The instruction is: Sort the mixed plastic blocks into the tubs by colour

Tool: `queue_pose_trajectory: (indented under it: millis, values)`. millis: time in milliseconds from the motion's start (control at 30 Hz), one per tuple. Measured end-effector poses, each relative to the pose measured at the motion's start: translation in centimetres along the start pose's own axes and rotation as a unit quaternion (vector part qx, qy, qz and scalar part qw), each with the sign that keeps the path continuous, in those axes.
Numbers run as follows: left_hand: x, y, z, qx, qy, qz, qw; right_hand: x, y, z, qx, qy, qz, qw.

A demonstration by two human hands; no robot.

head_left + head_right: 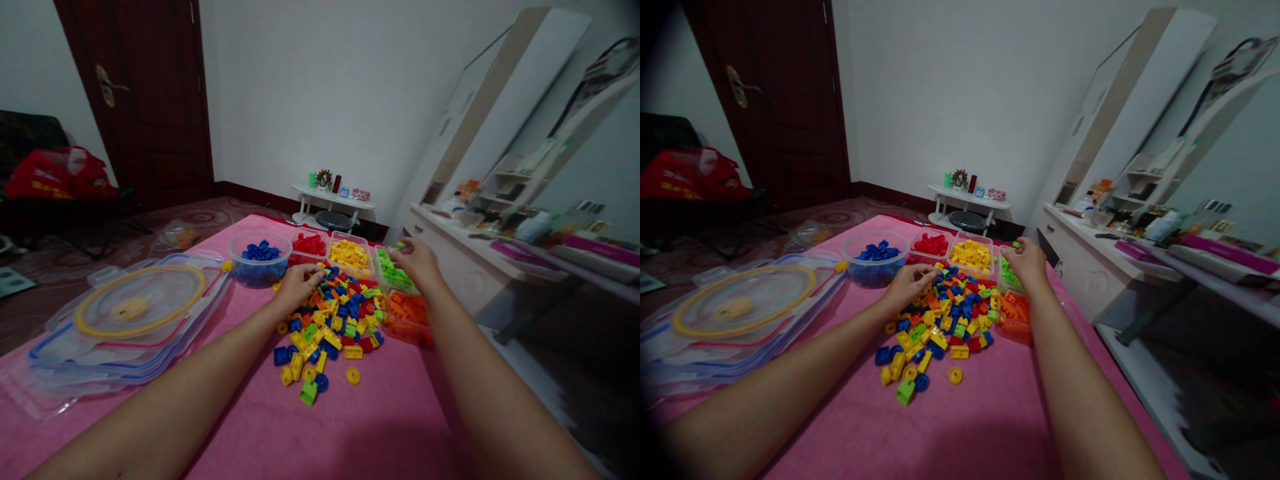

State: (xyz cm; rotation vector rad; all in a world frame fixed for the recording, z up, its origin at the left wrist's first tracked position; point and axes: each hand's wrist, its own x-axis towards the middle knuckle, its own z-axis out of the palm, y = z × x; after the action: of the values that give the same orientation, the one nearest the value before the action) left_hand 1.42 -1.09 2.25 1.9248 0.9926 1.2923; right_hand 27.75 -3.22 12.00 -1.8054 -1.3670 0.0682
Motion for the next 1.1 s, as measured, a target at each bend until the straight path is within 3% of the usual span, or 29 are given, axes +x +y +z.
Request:
queue_pose_trajectory:
  millis: [67, 167, 333, 433, 567, 733, 933, 1100]
  values:
    - [-0.1, 0.0, 0.1, 0.016, -0.004, 0.009, 1.0, 0.7, 0.2, -0.4, -0.075, 0.018, -0.028, 0.997]
    - [-0.3, 0.1, 0.3, 0.04, -0.017, 0.029, 0.999, 0.0, -0.4, -0.2, -0.117, -0.01, -0.068, 0.991]
    - [-0.6, 0.1, 0.4, 0.087, -0.049, 0.048, 0.994, -3.7, -2.1, 2.4, -0.082, -0.131, -0.114, 0.981]
    - [-0.8, 0.2, 0.4, 0.127, -0.06, 0.064, 0.988, -6.0, -2.6, 4.3, -0.157, -0.19, -0.125, 0.961]
    - [-1.2, 0.9, 0.5, 0.212, -0.126, 0.139, 0.959, -8.2, -2.8, 5.9, -0.285, -0.194, -0.121, 0.931]
    - [-1.3, 1.8, 0.9, 0.297, -0.199, 0.196, 0.913, -9.1, -2.7, 6.2, -0.3, -0.202, -0.124, 0.924]
    - [-1.3, 1.3, 0.9, 0.273, -0.171, 0.176, 0.93, -9.3, -2.2, 6.5, -0.262, -0.194, -0.125, 0.937]
    - [-1.3, 0.5, 0.9, 0.217, -0.139, 0.12, 0.959, -8.9, -1.8, 6.7, -0.186, -0.201, -0.125, 0.954]
